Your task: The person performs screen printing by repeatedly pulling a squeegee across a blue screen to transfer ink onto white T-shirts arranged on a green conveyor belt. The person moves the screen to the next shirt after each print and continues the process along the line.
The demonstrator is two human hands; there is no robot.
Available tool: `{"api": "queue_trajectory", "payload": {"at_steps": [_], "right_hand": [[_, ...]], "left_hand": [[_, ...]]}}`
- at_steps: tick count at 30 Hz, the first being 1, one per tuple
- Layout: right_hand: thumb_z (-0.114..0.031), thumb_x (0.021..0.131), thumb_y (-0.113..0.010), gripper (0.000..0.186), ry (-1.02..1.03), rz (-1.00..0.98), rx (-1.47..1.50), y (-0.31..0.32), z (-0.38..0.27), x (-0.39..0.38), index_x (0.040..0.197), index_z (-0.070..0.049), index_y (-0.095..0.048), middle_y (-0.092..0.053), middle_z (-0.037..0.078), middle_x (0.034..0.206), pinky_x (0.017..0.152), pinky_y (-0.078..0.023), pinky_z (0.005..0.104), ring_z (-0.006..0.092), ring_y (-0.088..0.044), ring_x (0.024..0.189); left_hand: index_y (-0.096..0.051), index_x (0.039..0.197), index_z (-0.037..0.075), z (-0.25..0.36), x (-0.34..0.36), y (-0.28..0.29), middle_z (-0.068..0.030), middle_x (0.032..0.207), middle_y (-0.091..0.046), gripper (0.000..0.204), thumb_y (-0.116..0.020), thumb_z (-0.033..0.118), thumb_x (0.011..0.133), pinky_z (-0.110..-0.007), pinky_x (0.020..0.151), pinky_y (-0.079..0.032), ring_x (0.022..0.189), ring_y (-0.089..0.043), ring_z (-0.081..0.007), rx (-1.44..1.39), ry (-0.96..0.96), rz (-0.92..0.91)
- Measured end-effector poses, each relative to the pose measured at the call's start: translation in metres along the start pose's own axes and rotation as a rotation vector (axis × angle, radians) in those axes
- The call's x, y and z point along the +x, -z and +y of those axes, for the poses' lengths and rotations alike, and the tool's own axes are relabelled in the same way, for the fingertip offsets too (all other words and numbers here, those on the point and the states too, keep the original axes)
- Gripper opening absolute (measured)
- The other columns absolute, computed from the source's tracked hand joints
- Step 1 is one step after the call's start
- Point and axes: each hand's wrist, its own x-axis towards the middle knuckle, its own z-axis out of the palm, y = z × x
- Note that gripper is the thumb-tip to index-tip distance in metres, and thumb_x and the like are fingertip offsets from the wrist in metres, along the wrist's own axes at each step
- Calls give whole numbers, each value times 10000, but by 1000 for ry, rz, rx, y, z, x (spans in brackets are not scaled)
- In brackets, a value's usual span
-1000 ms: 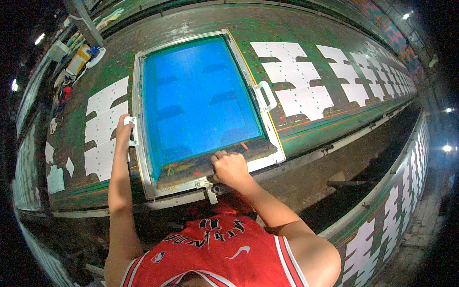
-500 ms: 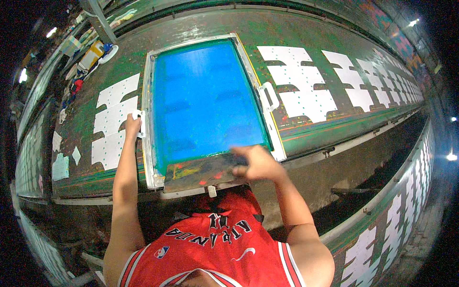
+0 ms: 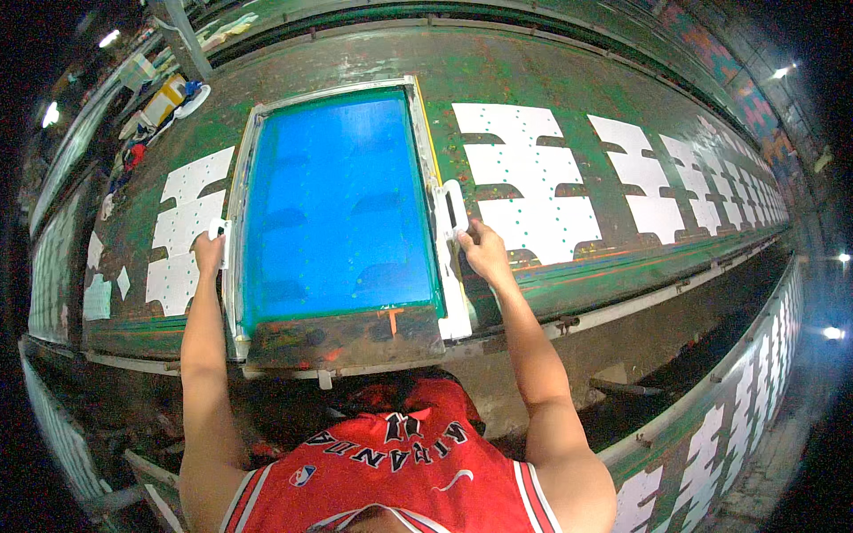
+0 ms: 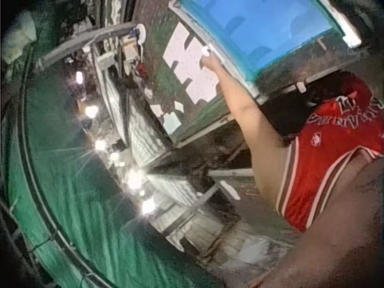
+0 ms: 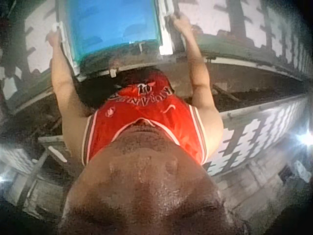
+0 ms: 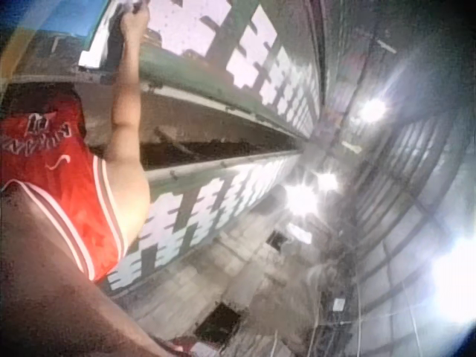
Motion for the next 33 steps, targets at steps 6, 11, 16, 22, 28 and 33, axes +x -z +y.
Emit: {"api": "queue_trajectory", "payload": {"at_steps": [6,11,16,22,28,33], "right_hand": [[-303,959,-640,446,-68,-138,58,-7,7,19,1245,39,-642,-726,239,1031,869,-532,434,343,-714,978],[-275,951,-644,404,-112,-155,146,-8,3,22,1208,38,-651,-726,248,988,853,-530,439,371,-713,939],[-233,939,-653,383,-93,-86,97,-12,-9,17,1208,39,-652,-728,244,971,826,-535,437,353,-719,911],[-234,897,-713,462,-109,-52,127,-16,-16,13,1255,48,-633,-733,231,965,802,-537,411,315,-720,894],[-239,861,-753,663,-96,-12,207,-2,-29,15,1387,99,-532,-725,207,962,770,-529,367,245,-684,845],[-258,888,-749,712,-30,36,333,55,-37,23,1457,76,-481,-665,99,998,818,-495,314,160,-597,891]], "left_hand": [[-708,1098,28,10,-13,-1,-223,1036,-733,352,-729,255,830,-489,875,-518,994,-694,-417,131,-1,108],[-701,1090,29,8,-10,-2,-221,1020,-731,331,-728,250,846,-498,873,-515,987,-691,-417,84,-27,95],[-700,1072,24,2,-6,-4,-217,990,-732,332,-730,263,844,-495,864,-517,970,-693,-417,116,2,62],[-709,1007,-23,-1,4,1,-240,965,-732,308,-750,208,808,-466,827,-528,932,-717,-380,81,30,-29],[-710,987,-30,36,19,48,-239,937,-735,306,-774,196,791,-459,800,-543,888,-728,-363,145,10,-13],[-691,934,-30,91,8,57,-191,850,-729,244,-756,160,795,-414,698,-530,760,-713,-285,-55,-26,-81]]}}
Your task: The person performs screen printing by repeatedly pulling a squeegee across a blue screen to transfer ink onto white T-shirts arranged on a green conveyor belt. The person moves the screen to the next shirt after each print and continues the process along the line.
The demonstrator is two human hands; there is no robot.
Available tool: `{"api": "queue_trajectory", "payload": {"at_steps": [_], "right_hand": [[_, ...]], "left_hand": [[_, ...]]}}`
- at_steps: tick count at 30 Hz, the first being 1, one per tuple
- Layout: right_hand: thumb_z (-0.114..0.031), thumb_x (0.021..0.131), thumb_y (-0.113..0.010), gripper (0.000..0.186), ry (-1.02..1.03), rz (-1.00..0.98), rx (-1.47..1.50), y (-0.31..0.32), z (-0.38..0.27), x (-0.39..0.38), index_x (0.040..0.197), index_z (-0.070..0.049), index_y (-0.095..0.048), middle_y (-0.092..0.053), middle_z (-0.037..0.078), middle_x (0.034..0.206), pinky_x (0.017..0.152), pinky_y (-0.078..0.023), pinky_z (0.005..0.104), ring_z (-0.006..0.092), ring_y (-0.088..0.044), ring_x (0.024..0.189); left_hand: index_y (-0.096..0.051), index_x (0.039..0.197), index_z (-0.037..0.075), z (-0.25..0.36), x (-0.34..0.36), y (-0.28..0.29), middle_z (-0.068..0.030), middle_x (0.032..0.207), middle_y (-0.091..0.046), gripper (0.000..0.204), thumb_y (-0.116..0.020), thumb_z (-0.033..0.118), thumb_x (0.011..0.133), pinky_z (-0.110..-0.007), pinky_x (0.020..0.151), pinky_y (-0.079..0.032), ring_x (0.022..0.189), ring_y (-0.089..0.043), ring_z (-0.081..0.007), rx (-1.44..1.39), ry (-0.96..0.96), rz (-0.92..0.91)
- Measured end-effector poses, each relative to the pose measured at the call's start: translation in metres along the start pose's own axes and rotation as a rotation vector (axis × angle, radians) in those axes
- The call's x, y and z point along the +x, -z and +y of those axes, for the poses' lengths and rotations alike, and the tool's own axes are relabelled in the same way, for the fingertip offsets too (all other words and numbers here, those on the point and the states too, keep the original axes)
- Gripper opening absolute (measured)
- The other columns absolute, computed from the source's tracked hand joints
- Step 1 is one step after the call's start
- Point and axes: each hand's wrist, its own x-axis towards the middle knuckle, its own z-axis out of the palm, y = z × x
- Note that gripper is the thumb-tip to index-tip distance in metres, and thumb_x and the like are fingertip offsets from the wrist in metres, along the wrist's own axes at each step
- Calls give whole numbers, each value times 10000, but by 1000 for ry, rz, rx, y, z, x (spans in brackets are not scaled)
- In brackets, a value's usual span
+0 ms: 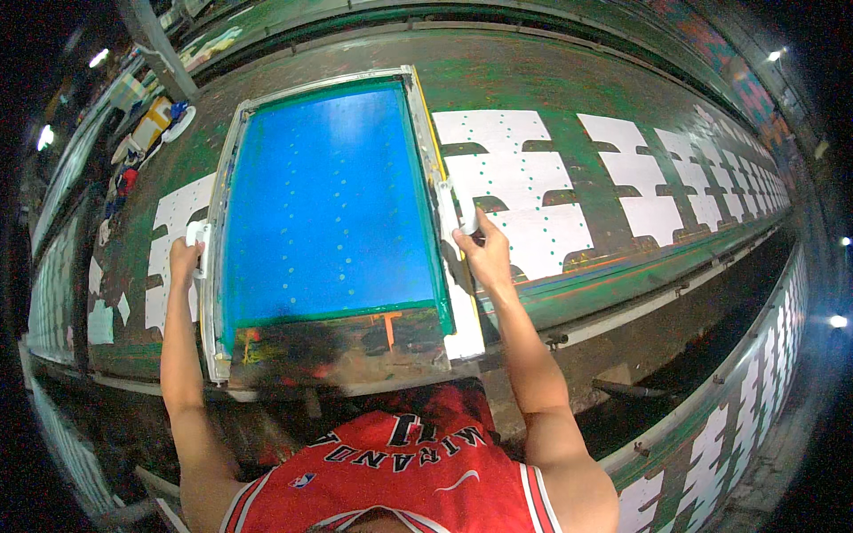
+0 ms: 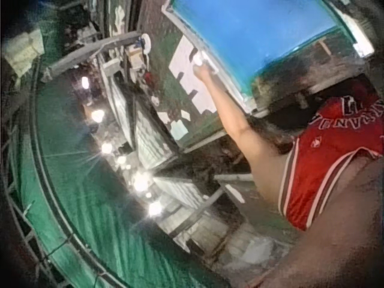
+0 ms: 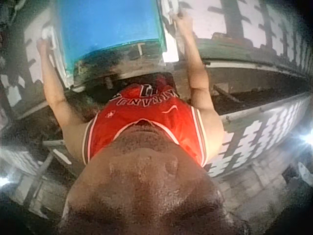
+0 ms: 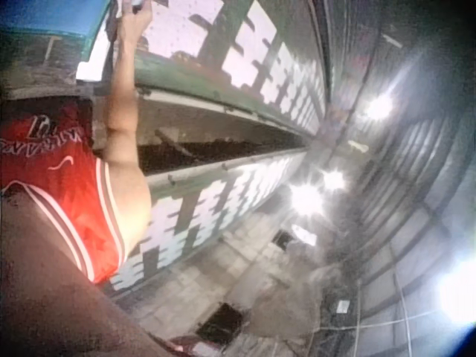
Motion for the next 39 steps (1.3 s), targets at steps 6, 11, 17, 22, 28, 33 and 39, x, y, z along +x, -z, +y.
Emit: {"api": "queue_trajectory", "payload": {"at_steps": [6,11,17,22,28,33,39], "right_hand": [[-341,839,-784,814,48,130,-47,115,2,-6,1426,132,-476,-686,131,936,756,-503,314,165,-610,822],[-308,842,-777,790,21,172,3,237,18,-28,1428,130,-477,-710,150,1050,825,-516,315,166,-649,906],[-264,869,-744,739,20,216,-34,368,51,-52,1429,138,-478,-667,128,1097,894,-459,302,152,-583,964],[-310,851,-770,794,9,133,0,454,75,-62,1401,177,-469,-682,234,1205,994,-471,352,230,-636,1104],[-307,841,-778,811,-12,185,-12,495,97,-50,1416,169,-461,-695,202,1140,933,-487,334,202,-639,1018],[-285,833,-783,807,-64,154,7,503,105,-37,1422,164,-461,-692,157,1075,878,-485,308,178,-621,936],[-279,854,-764,767,-48,146,-60,499,107,-15,1412,160,-475,-689,159,1053,865,-481,316,184,-612,922]], "left_hand": [[-645,953,-32,91,-52,-64,-107,799,-685,177,-729,52,822,-363,588,-510,658,-656,-200,-207,-51,-118],[-638,975,-50,181,-137,-111,-110,833,-682,157,-689,9,839,-353,598,-527,681,-665,-194,-346,-101,-252],[-629,1060,-64,268,-237,-152,-127,886,-684,222,-666,-8,848,-374,641,-556,722,-675,-217,-447,-49,-314],[-623,1043,-40,315,-310,-187,-73,834,-645,185,-665,-2,867,-325,573,-492,653,-615,-163,-412,-63,-300],[-624,1026,-57,331,-338,-223,-127,832,-672,203,-670,-16,833,-394,590,-514,685,-658,-225,-386,-33,-300],[-635,1036,-67,327,-338,-247,-153,870,-687,226,-684,-2,825,-394,676,-525,757,-671,-235,-384,-29,-268],[-649,1013,-76,320,-320,-264,-150,856,-690,225,-688,7,808,-381,695,-512,765,-665,-234,-438,-10,-234]]}}
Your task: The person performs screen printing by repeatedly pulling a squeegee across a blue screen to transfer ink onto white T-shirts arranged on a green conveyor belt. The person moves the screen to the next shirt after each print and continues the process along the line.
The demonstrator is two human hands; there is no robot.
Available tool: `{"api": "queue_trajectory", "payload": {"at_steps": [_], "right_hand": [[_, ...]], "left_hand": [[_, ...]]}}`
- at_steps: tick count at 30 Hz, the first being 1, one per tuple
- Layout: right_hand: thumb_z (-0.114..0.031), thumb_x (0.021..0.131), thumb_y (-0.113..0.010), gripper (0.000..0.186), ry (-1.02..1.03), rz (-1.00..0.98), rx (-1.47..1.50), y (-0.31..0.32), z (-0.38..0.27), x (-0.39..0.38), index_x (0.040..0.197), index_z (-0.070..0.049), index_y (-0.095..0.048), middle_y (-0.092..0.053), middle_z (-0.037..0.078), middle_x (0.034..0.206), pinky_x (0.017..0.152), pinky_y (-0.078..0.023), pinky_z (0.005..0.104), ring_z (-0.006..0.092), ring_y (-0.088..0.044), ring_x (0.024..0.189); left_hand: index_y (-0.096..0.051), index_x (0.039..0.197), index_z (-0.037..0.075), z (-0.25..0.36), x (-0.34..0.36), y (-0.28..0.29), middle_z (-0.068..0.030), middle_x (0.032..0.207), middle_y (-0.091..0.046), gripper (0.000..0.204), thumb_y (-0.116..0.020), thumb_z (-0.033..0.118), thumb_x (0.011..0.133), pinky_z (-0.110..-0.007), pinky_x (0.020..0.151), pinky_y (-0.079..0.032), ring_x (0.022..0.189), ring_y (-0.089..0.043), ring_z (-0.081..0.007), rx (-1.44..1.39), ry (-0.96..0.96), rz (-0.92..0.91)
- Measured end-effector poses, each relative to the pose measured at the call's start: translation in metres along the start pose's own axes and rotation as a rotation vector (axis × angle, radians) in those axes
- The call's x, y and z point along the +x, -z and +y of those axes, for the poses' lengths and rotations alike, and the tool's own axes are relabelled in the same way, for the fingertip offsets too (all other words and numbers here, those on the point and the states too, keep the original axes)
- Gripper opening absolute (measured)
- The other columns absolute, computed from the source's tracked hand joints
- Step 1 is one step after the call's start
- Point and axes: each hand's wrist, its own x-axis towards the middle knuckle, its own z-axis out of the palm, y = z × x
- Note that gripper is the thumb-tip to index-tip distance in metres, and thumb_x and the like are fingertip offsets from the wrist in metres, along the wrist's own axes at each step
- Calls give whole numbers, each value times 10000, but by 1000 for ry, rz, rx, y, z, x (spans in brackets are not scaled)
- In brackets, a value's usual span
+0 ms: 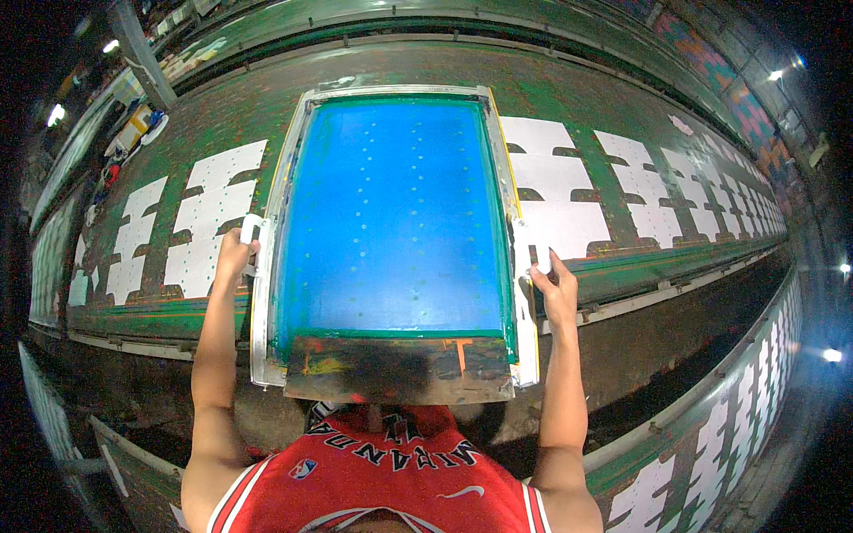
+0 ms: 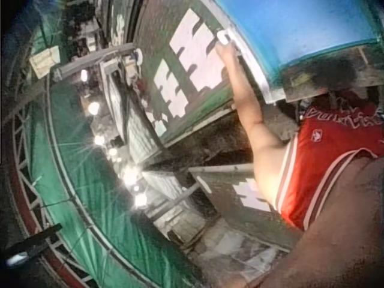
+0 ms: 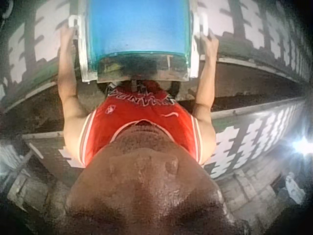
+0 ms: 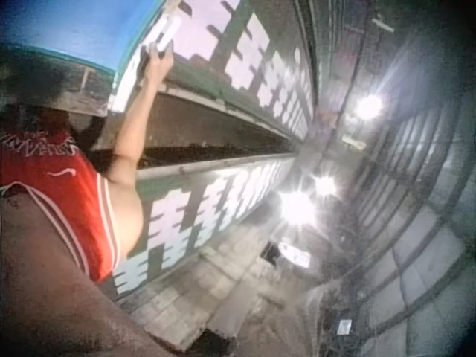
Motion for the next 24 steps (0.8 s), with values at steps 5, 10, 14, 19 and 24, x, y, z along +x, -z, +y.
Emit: {"api": "queue_trajectory", "payload": {"at_steps": [5,10,14,19,24], "right_hand": [[-324,840,-774,806,8,24,-3,-14,-3,27,1405,168,-474,-689,183,1030,846,-478,322,195,-612,916],[-305,819,-778,792,14,25,-53,-31,-9,46,1400,151,-491,-618,84,879,739,-452,303,162,-533,787],[-290,815,-774,773,-37,-35,-45,-28,-12,67,1388,153,-504,-618,78,868,720,-446,295,134,-528,782],[-277,844,-752,660,-26,-41,71,-4,-5,106,1338,121,-571,-676,99,927,734,-456,298,143,-581,804],[-259,863,-751,736,-25,-48,79,65,21,165,1411,151,-484,-691,186,1100,876,-487,316,209,-644,952]], "left_hand": [[-609,1082,-54,4,18,1,-119,866,-664,203,-635,-27,882,-384,590,-527,703,-654,-215,-8,-43,-33],[-643,1039,-68,22,36,4,-131,832,-677,239,-672,64,842,-374,626,-490,706,-639,-213,-49,27,35],[-601,1101,-49,30,58,-3,-116,870,-667,221,-647,83,930,-369,582,-516,690,-646,-198,10,34,35],[-605,1107,-49,52,61,-40,-80,830,-649,217,-623,93,944,-345,562,-469,685,-612,-159,5,45,-1],[-603,1113,-52,100,40,-119,-62,816,-637,220,-614,90,946,-338,578,-461,673,-593,-153,-82,51,-3]]}}
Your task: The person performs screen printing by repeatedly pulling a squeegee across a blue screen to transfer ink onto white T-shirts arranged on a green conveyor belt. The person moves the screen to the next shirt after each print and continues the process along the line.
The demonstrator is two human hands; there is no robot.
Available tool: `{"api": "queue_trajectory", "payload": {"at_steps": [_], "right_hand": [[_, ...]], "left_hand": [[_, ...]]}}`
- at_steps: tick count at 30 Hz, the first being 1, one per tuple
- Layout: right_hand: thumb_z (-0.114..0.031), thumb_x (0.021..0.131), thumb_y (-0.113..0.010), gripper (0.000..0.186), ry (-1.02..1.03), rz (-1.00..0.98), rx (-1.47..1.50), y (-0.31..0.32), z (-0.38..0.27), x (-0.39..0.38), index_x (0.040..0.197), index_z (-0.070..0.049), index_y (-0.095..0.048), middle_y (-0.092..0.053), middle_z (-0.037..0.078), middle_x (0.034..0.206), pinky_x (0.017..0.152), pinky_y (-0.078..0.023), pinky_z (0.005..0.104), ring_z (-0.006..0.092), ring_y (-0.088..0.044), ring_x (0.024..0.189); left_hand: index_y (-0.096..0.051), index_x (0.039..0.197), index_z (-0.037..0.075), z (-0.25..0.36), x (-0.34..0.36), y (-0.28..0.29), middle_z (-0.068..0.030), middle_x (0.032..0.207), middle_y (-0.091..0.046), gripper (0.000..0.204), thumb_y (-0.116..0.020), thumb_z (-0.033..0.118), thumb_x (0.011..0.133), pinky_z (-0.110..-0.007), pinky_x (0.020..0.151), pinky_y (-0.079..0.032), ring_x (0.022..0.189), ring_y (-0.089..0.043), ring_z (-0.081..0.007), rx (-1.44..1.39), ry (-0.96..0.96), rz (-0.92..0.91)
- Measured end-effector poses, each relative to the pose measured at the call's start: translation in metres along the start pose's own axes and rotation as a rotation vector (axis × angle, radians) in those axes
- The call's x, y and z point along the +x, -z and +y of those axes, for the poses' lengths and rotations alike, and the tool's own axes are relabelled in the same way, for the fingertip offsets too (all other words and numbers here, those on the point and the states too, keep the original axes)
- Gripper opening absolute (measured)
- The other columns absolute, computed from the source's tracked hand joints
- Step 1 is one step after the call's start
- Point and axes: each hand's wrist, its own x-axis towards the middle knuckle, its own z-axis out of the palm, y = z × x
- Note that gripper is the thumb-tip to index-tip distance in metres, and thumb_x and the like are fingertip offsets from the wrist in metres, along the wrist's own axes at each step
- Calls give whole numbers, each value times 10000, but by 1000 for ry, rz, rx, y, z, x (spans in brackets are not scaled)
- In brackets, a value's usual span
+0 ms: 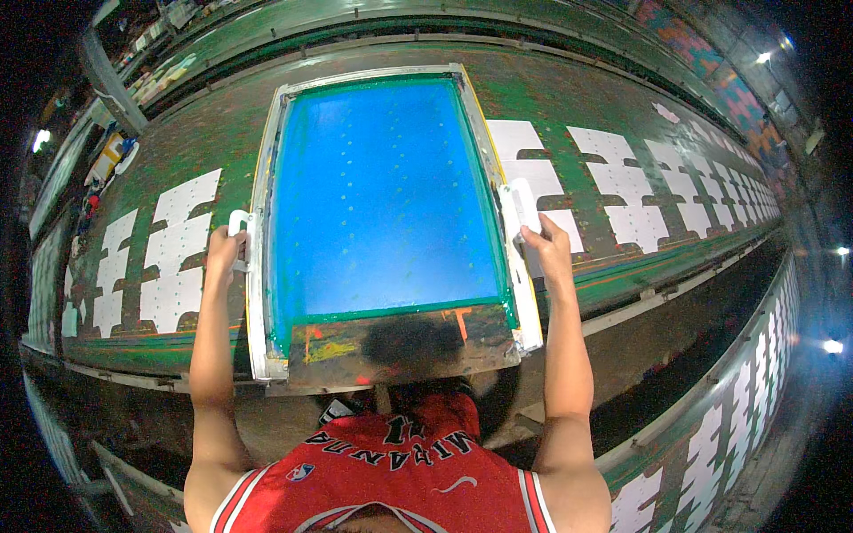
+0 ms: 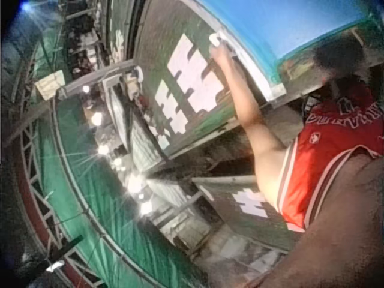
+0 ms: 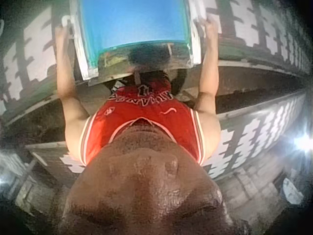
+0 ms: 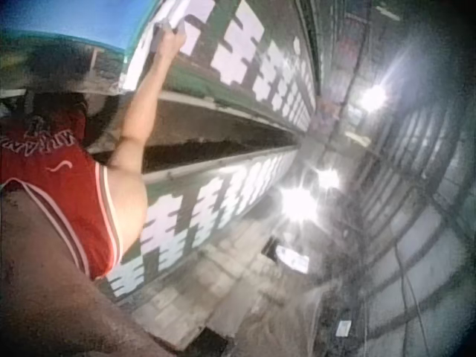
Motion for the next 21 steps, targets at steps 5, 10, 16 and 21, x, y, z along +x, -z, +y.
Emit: {"api": "queue_trajectory", "payload": {"at_steps": [5,10,16,21], "right_hand": [[-238,884,-733,643,-29,-26,28,98,33,58,1375,126,-533,-705,160,1136,873,-491,315,187,-659,989],[-162,892,-721,608,-68,-19,53,172,78,106,1386,121,-510,-696,147,1154,912,-479,299,193,-655,1002],[-168,907,-694,615,-160,-92,148,227,126,132,1411,113,-481,-673,168,1199,947,-464,333,209,-631,1072],[-147,924,-664,522,-164,-147,193,248,146,142,1377,69,-522,-686,113,1133,885,-475,297,169,-630,982]], "left_hand": [[-583,1092,-126,27,-19,-116,-107,777,-633,275,-644,61,900,-341,528,-441,618,-584,-166,-124,-38,37],[-588,1162,-137,40,-36,-213,-156,850,-678,331,-636,45,890,-335,564,-484,674,-639,-189,24,-38,70],[-615,1158,-111,38,-57,-275,-156,851,-693,317,-646,51,888,-338,587,-493,680,-645,-191,51,2,128],[-642,1014,-63,33,-66,-302,-92,776,-651,146,-633,32,903,-332,557,-448,637,-585,-160,61,-65,161]]}}
